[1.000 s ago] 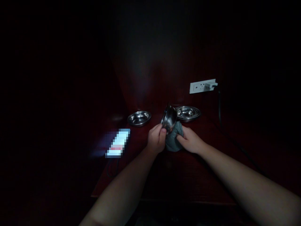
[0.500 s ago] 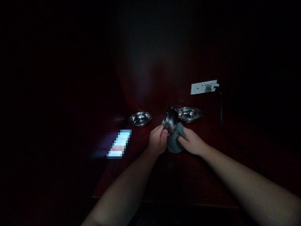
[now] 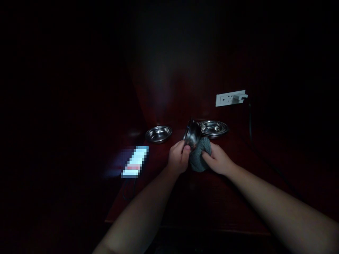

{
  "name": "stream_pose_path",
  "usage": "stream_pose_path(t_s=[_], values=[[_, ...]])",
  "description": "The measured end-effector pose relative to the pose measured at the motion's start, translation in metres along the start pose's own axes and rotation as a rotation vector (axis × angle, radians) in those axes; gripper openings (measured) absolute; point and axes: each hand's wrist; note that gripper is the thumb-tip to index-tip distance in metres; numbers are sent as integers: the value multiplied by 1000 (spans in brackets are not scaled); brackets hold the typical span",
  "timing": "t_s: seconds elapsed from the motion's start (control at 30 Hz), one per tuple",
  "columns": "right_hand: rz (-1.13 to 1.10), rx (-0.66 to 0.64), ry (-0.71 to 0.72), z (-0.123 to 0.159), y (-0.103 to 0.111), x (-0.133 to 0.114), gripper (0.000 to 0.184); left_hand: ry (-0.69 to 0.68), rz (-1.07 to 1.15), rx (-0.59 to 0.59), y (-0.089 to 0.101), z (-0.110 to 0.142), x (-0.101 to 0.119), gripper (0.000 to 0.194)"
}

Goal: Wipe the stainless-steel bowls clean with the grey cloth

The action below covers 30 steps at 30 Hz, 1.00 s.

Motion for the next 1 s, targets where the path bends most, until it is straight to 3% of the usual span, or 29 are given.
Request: stream_pose_path(t_s=[0.23, 0.6, 1.0], values=[[2, 64, -8, -1, 0, -1, 8, -5, 4, -9, 1, 0, 1, 29], [24, 323, -87, -1, -1, 4, 6, 22, -62, -24, 0, 1, -2, 28], [36, 361, -212, -5, -2, 11, 4, 20, -81, -50, 0, 2, -2, 28]])
Point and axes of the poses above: each hand's wrist, its own z-axis away from the middle knuckle, its own y-axis out of the back of the hand, x = y × z, and after that the axes turned 15 degrees about z, right-handed
